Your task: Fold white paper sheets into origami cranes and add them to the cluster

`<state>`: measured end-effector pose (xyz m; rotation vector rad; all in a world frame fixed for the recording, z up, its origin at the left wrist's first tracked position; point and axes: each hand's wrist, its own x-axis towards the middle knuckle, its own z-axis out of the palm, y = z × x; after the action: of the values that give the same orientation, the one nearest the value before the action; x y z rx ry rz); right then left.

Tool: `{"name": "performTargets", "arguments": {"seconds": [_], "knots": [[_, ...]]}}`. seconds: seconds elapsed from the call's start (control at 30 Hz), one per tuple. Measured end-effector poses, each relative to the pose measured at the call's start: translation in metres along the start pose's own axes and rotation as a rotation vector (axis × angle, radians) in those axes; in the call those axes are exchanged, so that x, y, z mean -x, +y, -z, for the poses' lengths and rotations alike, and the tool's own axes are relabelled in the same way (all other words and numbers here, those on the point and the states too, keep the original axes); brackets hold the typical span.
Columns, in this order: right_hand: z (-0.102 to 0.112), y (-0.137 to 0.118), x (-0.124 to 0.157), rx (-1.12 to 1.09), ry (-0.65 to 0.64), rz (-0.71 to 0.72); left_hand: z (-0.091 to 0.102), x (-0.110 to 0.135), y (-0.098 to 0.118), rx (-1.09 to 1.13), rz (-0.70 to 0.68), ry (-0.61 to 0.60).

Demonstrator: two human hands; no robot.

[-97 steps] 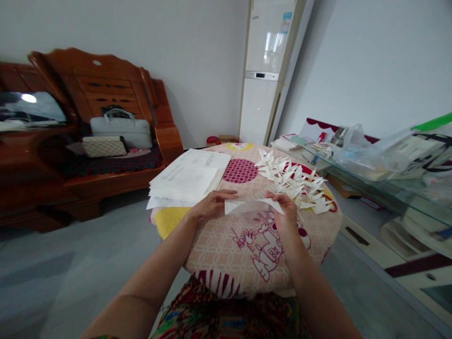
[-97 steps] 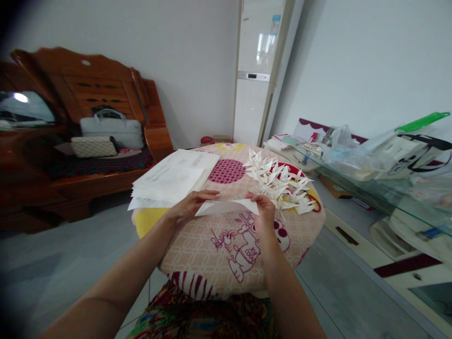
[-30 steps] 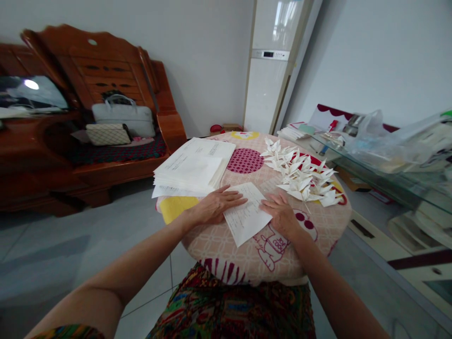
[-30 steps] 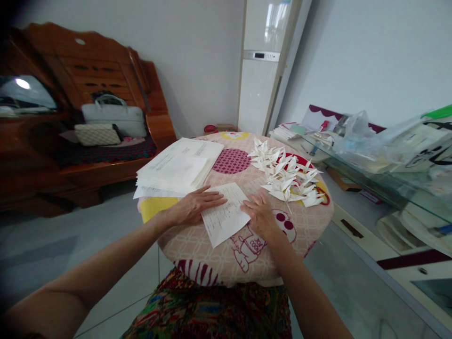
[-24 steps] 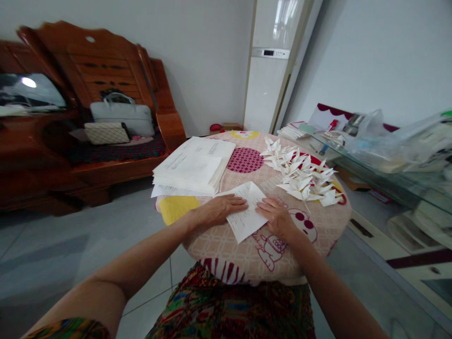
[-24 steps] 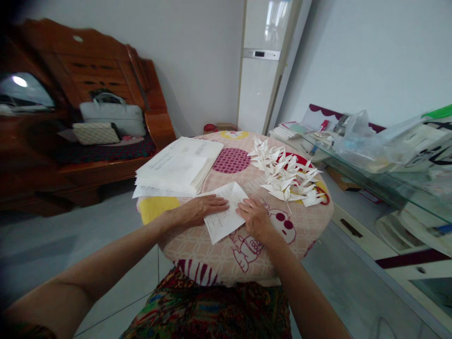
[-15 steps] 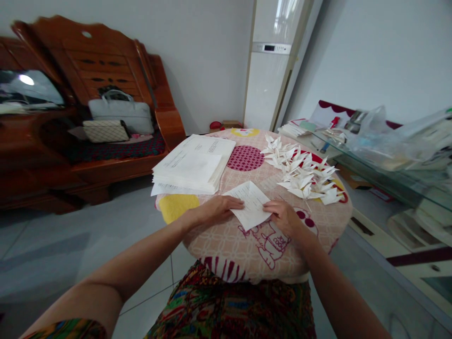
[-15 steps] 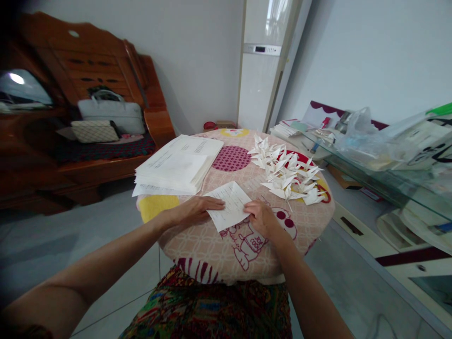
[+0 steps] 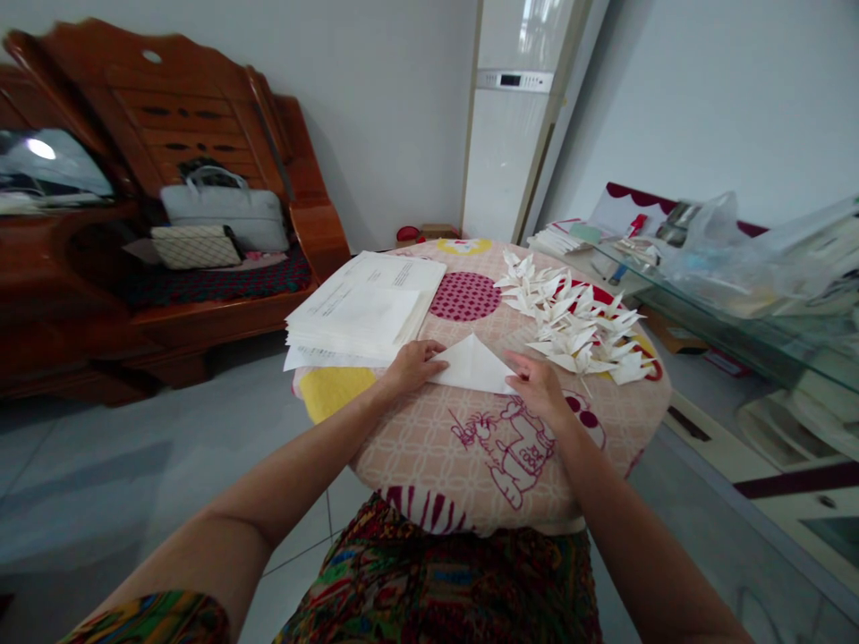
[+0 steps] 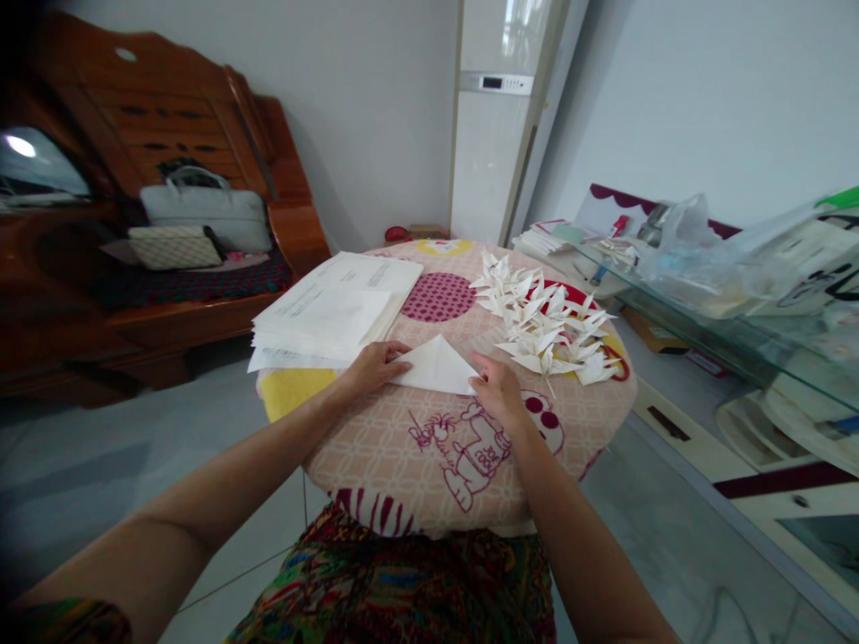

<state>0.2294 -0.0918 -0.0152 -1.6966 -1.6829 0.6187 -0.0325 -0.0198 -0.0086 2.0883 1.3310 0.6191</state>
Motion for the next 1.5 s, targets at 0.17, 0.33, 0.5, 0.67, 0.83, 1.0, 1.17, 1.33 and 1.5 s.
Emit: {"name": "performTargets", "arguments": {"seconds": [0.17,0.33,0.5,0.67,0.83,1.0,1.17,1.33,1.5], "knots": [[-0.002,-0.003,0.003,0.189,-0.015,0.015,-0.002,0.006,0.009,-0.239,-0.001,0.039],[-0.002,-0.009,0.004,0.265,-0.050,-0.019,-0.001,0.010,0.019,-0.498,-0.086,-0.091],[-0.002,-0.010,0.004,0.281,-0.047,-0.025,-0.002,0.009,0.019,-0.584,-0.098,-0.098],[-0.003,-0.010,0.004,0.277,-0.029,-0.043,-0.004,0.006,0.017,-0.600,-0.084,-0.091],[-0.004,-0.007,0.003,0.268,-0.016,-0.042,-0.003,0.006,0.017,-0.570,-0.084,-0.082],[-0.005,-0.007,0.002,0.255,-0.001,-0.029,-0.002,0.006,0.018,-0.554,-0.087,-0.063],[-0.004,-0.016,0.005,0.332,0.001,-0.058,-0.002,0.005,0.018,-0.544,-0.068,-0.065],[-0.004,-0.020,0.006,0.390,0.008,-0.070,-0.002,0.004,0.017,-0.543,-0.059,-0.063],[-0.006,-0.016,0.005,0.394,0.028,-0.056,-0.001,0.005,0.019,-0.526,-0.060,-0.060]]}}
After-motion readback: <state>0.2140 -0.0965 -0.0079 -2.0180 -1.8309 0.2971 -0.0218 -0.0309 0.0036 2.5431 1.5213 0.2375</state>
